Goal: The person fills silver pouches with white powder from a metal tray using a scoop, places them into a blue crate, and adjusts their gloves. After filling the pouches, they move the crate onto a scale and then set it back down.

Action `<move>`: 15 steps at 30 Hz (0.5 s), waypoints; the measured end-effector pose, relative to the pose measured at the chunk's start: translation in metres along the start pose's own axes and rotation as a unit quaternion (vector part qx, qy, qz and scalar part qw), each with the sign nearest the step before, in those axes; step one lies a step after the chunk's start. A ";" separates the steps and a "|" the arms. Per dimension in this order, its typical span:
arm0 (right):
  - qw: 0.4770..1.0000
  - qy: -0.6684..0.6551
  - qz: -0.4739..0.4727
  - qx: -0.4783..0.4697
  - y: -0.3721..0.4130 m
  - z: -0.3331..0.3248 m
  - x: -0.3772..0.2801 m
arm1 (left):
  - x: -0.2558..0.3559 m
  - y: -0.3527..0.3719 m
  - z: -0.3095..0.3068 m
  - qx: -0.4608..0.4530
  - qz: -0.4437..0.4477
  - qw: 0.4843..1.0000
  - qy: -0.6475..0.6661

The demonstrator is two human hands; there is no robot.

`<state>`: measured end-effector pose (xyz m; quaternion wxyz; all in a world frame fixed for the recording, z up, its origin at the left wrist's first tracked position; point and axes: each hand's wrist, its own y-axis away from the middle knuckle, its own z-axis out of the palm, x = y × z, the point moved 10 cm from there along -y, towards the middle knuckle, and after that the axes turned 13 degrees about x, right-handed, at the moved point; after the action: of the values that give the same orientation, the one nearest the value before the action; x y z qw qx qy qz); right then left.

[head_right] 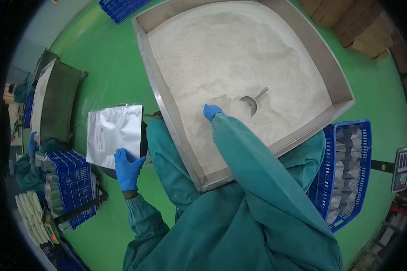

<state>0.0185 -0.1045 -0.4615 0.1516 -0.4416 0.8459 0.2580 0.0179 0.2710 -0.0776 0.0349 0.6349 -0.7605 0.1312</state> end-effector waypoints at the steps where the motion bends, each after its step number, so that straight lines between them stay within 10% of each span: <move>1: 0.996 0.059 -0.056 -0.021 0.016 -0.031 -0.025 | 0.004 0.000 -0.005 0.019 0.014 0.999 -0.022; 3: 0.988 0.113 -0.103 -0.032 0.035 -0.079 -0.054 | 0.007 -0.003 -0.006 -0.045 -0.001 0.999 0.012; 5: 0.973 0.066 -0.157 0.156 0.022 -0.141 -0.070 | 0.017 -0.002 -0.005 -0.061 0.049 0.994 0.079; 6: 0.968 -0.149 -0.107 0.171 0.016 -0.163 -0.060 | 0.014 -0.001 0.001 -0.061 0.063 0.993 0.083; 9: 0.746 -0.627 0.224 -0.012 0.073 -0.263 -0.065 | 0.021 0.002 -0.001 0.024 0.165 0.977 0.135; 13: 0.643 -0.749 0.158 -0.005 0.140 -0.401 -0.012 | -0.048 -0.022 0.033 -0.011 0.021 0.986 0.163; 14: 0.617 -0.770 0.156 0.051 0.174 -0.436 0.016 | -0.038 -0.013 0.018 0.147 0.215 0.965 0.042; 15: 0.590 -0.795 0.122 0.070 0.211 -0.469 0.039 | -0.056 -0.028 0.030 0.117 0.200 0.951 0.205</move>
<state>-0.1907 -0.2976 -0.0313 0.7613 0.0582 0.4510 0.4623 0.0590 0.3133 -0.1143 0.0889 0.4285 -0.8278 0.3510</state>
